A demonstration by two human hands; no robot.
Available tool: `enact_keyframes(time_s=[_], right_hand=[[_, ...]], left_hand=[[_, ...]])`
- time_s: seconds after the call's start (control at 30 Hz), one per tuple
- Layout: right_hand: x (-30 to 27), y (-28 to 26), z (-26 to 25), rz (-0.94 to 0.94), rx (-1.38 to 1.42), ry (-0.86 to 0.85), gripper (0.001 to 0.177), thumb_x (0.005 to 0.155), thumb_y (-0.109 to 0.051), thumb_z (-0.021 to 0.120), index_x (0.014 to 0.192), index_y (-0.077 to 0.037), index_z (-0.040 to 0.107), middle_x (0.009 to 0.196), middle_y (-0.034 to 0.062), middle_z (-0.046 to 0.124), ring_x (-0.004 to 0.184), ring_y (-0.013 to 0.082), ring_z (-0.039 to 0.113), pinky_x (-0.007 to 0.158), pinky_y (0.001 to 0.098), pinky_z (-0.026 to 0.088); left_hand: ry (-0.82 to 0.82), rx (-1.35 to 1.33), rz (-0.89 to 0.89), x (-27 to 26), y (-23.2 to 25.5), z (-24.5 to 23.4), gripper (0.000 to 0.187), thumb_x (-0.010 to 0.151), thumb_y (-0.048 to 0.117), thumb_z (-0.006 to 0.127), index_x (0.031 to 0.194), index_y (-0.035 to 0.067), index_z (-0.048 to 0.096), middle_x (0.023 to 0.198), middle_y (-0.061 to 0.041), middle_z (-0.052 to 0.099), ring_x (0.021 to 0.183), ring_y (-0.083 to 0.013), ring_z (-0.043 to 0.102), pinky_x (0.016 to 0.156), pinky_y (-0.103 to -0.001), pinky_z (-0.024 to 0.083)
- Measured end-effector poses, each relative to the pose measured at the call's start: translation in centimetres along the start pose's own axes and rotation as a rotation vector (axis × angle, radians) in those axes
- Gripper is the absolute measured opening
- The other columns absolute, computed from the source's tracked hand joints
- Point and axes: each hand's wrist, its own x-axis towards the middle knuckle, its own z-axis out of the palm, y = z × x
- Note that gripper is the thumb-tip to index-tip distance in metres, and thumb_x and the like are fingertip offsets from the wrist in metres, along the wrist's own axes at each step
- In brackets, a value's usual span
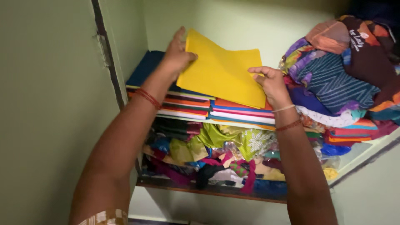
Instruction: The person picks up colorful folders from a pile on a table, walks to a wardrobe, and places them on a shelf. The person repeats this process with multiple folders of different colors, stacking them neatly on the shelf.
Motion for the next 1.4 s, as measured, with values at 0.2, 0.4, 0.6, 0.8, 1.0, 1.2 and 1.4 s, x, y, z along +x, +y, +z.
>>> enact_keyframes(time_s=[0.2, 0.4, 0.6, 0.8, 1.0, 1.2, 1.4], right_hand=[[5.3, 0.1, 7.3, 0.021, 0.167, -0.051, 0.023, 0.094, 0.006, 0.064, 0.115, 0.004, 0.073, 0.108, 0.0088, 0.075, 0.093, 0.0136, 0.07, 0.086, 0.0259, 0.057], [6.5, 3.2, 15.5, 0.121, -0.119, -0.064, 0.018, 0.092, -0.002, 0.069, 0.109, 0.004, 0.076, 0.107, 0.0104, 0.077, 0.097, 0.0159, 0.072, 0.09, 0.0264, 0.057], [6.8, 4.6, 14.6, 0.131, -0.061, -0.077, 0.017, 0.091, -0.002, 0.071, 0.106, 0.005, 0.075, 0.103, 0.0116, 0.077, 0.093, 0.0163, 0.071, 0.085, 0.0272, 0.057], [5.9, 4.2, 14.3, 0.121, 0.01, -0.086, 0.015, 0.094, -0.001, 0.069, 0.106, 0.005, 0.076, 0.096, 0.0099, 0.076, 0.082, 0.012, 0.068, 0.074, 0.0247, 0.056], [4.7, 1.4, 14.4, 0.237, -0.01, -0.043, 0.014, 0.093, -0.004, 0.068, 0.102, 0.002, 0.076, 0.087, 0.0077, 0.075, 0.068, 0.0112, 0.064, 0.058, 0.0257, 0.05], [5.2, 3.1, 14.4, 0.019, -0.18, -0.031, 0.011, 0.091, -0.004, 0.072, 0.1, 0.001, 0.076, 0.083, 0.0028, 0.07, 0.069, 0.0064, 0.057, 0.06, 0.0218, 0.047], [6.5, 3.8, 14.1, 0.031, -0.348, 0.001, 0.012, 0.091, -0.006, 0.073, 0.102, 0.001, 0.075, 0.085, 0.0045, 0.07, 0.07, 0.0081, 0.058, 0.061, 0.0238, 0.047]], left_hand=[[0.02, 0.39, -0.018, 4.0, 0.7, -10.1, 0.094, 0.077, -0.009, 0.074, 0.158, 0.013, 0.03, 0.134, -0.022, 0.064, 0.112, -0.0299, 0.069, 0.089, -0.035, 0.06], [-0.072, 1.201, -0.28, 4.2, -1.7, -12.5, 0.069, 0.084, -0.005, 0.067, 0.145, 0.024, 0.054, 0.143, -0.015, 0.059, 0.131, -0.0366, 0.056, 0.109, -0.043, 0.047], [-0.105, 1.175, -0.397, 4.1, -3.2, -11.0, 0.053, 0.094, 0.006, 0.059, 0.146, 0.011, 0.05, 0.143, -0.023, 0.056, 0.131, -0.0413, 0.055, 0.106, -0.049, 0.048], [-0.102, 1.23, -0.427, 3.1, -1.1, -9.8, 0.054, 0.089, 0.008, 0.066, 0.142, 0.002, 0.052, 0.15, -0.027, 0.044, 0.131, -0.0431, 0.055, 0.106, -0.046, 0.05], [0.008, 1.238, -0.295, 3.9, -4.1, -9.3, 0.053, 0.087, 0.006, 0.066, 0.138, 0.005, 0.053, 0.154, -0.028, 0.029, 0.121, -0.0492, 0.056, 0.1, -0.049, 0.052], [-0.174, 1.554, -0.103, 6.6, -11.3, -10.8, 0.031, 0.1, 0.014, 0.055, 0.124, 0.003, 0.072, 0.133, -0.022, 0.064, 0.12, -0.0389, 0.063, 0.105, -0.051, 0.048], [-0.115, 1.532, 0.032, 5.2, -11.6, -11.0, 0.029, 0.092, 0.015, 0.056, 0.112, 0.006, 0.075, 0.126, -0.019, 0.063, 0.116, -0.0433, 0.057, 0.097, -0.055, 0.045]])
